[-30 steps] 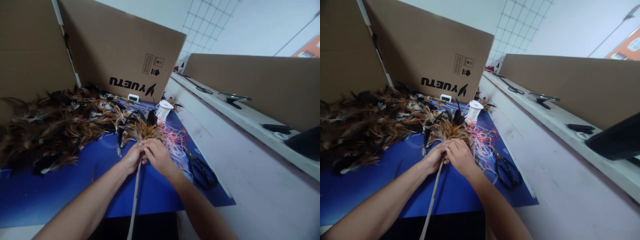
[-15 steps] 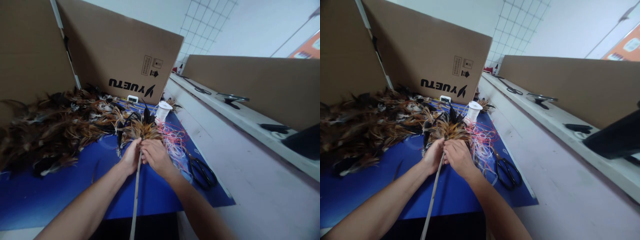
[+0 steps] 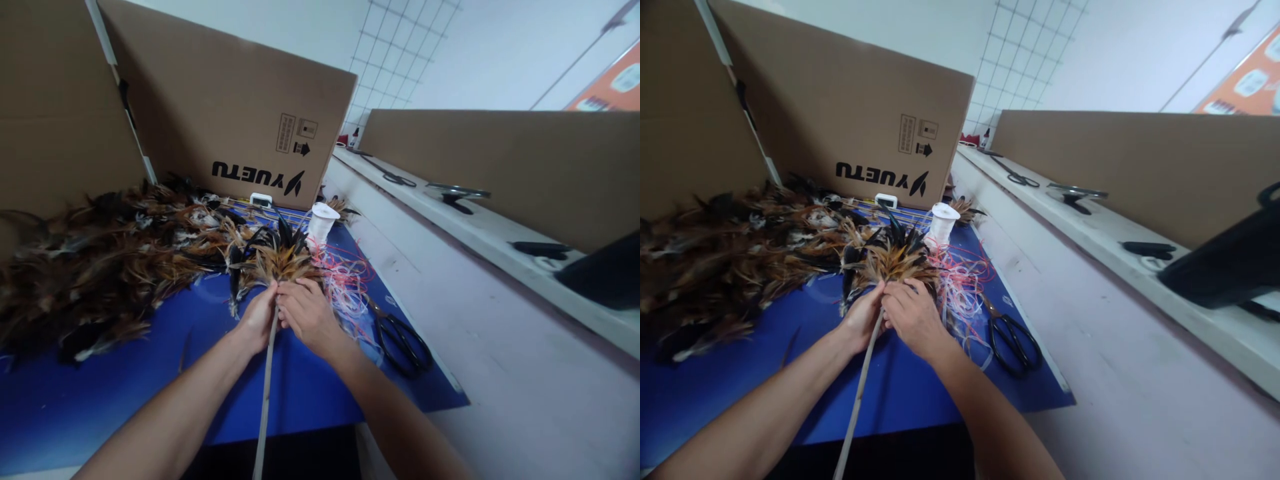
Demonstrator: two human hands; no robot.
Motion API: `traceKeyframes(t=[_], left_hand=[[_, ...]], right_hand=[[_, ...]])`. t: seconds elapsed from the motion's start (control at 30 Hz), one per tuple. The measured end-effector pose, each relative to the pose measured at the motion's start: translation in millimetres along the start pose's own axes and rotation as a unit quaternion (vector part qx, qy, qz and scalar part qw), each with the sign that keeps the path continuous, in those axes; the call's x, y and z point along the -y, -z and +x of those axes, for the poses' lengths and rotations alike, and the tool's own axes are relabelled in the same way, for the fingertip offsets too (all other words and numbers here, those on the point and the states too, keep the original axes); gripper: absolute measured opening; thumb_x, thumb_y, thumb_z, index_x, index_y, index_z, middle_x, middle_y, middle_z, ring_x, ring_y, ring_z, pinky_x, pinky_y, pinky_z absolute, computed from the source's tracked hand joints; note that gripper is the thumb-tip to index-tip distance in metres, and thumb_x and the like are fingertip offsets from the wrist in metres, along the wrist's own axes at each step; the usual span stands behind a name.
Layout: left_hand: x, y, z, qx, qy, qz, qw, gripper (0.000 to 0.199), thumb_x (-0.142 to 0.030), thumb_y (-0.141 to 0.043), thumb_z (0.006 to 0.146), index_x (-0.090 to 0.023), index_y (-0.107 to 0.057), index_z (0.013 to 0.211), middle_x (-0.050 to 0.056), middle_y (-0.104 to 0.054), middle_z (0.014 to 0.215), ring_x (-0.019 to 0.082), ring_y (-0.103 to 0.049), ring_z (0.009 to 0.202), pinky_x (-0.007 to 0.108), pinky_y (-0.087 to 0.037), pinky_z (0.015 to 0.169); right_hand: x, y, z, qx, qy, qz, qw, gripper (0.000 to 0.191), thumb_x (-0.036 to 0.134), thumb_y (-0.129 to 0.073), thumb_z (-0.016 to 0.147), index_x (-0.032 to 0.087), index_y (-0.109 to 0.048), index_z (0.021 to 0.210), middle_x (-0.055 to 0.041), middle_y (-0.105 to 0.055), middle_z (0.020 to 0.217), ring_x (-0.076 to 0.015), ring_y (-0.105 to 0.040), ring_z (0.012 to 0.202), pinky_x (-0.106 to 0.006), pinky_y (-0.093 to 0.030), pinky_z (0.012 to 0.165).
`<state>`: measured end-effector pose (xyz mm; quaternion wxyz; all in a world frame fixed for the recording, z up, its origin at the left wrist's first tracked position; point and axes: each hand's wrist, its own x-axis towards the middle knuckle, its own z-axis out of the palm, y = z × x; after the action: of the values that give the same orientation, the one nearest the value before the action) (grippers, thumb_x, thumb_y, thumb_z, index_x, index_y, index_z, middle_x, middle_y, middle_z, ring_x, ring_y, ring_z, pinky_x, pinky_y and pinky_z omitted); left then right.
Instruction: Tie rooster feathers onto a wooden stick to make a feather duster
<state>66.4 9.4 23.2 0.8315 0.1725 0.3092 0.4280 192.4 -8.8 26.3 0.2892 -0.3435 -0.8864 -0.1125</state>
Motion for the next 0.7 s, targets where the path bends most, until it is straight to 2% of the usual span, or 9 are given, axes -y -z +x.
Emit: traceKeyframes(t=[0.23,0.4,0.5,0.6,0.7], left_hand=[[0,2.6,2,-0.002,-0.022,-0.030,0.999,0.025,-0.036,-0.055,0.085,-0.014,-0.052,0.074,-0.005,-0.044,0.049,0.006,-0.040,0.036,0.018,-0.034,0.034],[-2,-1.5,-2,-0.014,-0.017,-0.031,0.999,0.025,-0.035,-0.056,0.084,-0.012,-0.054,0.074,-0.004,-0.047,0.051,0.006,-0.042,0.036,0.017,-0.035,0.035],[-3,-2.0,-2,-0.004,-0.024,-0.035,0.999,0.027,-0.033,-0.052,0.087,-0.011,-0.053,0.071,-0.004,-0.046,0.052,0.005,-0.040,0.037,0.017,-0.035,0.035],[-3,-0.4,-1,0.028,-0.040,-0.034,0.998,0.029,-0.032,-0.047,0.090,-0.010,-0.053,0.071,-0.004,-0.045,0.054,0.004,-0.037,0.037,0.016,-0.033,0.035],[-2,0.8,-1,0.045,-0.052,-0.021,0.997,0.030,-0.031,-0.046,0.090,-0.010,-0.053,0.070,-0.004,-0.042,0.053,0.004,-0.037,0.038,0.016,-0.033,0.035]], right_hand=[[2,3,-5,-0.003,0.021,-0.025,0.999,0.021,0.018,-0.043,0.091,0.015,-0.057,0.106,-0.0101,-0.061,0.121,-0.0202,-0.046,0.124,-0.044,-0.031,0.104],[3,6,-4,-0.009,0.041,-0.016,0.999,0.021,0.016,-0.044,0.090,0.014,-0.058,0.106,-0.0103,-0.061,0.119,-0.0197,-0.046,0.123,-0.042,-0.033,0.104],[3,8,-5,-0.051,0.036,0.010,0.998,0.021,0.014,-0.044,0.089,0.014,-0.059,0.105,-0.0108,-0.061,0.119,-0.0199,-0.047,0.123,-0.041,-0.036,0.103],[2,8,-8,-0.119,-0.010,0.046,0.992,0.021,0.012,-0.047,0.086,0.017,-0.060,0.102,-0.0087,-0.063,0.112,-0.0191,-0.052,0.114,-0.040,-0.042,0.098],[0,6,-11,-0.138,-0.048,0.063,0.987,0.023,0.010,-0.048,0.085,0.017,-0.059,0.105,-0.0083,-0.064,0.109,-0.0186,-0.056,0.107,-0.039,-0.044,0.094]])
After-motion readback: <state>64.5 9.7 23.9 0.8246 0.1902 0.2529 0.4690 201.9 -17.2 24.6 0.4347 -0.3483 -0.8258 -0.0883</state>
